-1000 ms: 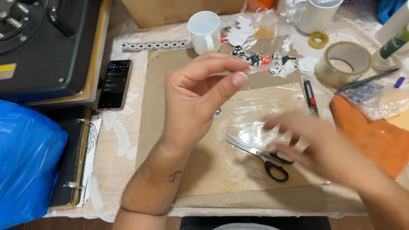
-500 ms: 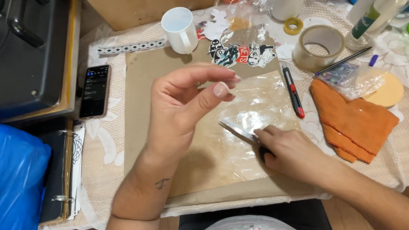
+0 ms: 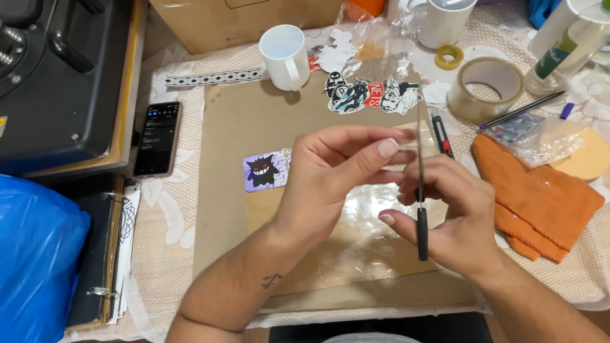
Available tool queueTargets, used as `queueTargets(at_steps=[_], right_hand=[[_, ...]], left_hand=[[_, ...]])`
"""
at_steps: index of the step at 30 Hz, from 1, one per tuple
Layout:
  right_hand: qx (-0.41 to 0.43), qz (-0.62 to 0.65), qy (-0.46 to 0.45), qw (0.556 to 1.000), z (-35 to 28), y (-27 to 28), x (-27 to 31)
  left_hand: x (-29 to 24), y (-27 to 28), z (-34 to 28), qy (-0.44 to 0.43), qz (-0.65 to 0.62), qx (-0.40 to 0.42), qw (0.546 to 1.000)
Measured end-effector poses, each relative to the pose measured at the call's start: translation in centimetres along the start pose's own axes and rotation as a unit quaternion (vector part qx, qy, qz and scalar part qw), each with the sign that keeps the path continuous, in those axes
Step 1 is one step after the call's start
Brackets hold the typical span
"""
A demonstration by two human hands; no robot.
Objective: Organizing and preparing stickers by peeling off backings, trimming with scissors, and arranging them on a surface.
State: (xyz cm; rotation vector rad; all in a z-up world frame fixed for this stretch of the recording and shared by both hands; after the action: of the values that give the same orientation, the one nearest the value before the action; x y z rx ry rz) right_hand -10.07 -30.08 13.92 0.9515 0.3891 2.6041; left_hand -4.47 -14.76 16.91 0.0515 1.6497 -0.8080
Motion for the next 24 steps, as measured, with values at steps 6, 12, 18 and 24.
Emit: queueTargets(at_steps=[6, 12, 18, 24], right_hand=[[-0.020, 0.012, -0.020, 1.000, 0.4, -0.4, -0.3], [-0.020, 0.013, -0.030, 0.999, 0.4, -0.5, -0.5], [-0.032, -0.005, -0.040, 0.999, 0.1, -0.6, -1.0], [-0.051, -0.022, -0.042, 0.998, 0.1, -0.5, -1.2]], left_hand=[[0.2, 0.1, 0.3, 0.013, -0.008, -0.007, 1.000], [0.3, 0.1, 0.6, 0.023, -0.004, -0.014, 1.000], [0.8, 0.4, 1.0, 0.026, -0.007, -0.016, 1.000], [0.5, 0.4, 1.0, 0.014, 0.023, 0.019, 0.999]])
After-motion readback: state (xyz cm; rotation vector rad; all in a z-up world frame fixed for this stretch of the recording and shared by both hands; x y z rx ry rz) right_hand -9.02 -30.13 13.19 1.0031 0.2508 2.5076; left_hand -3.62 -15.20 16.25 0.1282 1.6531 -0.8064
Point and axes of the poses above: each hand's wrist, its own z-axis towards the middle knuckle, its own y-axis out of the back of the hand, x = y × z, the point moved 3 cm from there along z, towards the middle knuckle, and after that the axes turned 14 degrees about y, right-handed, at the moved point
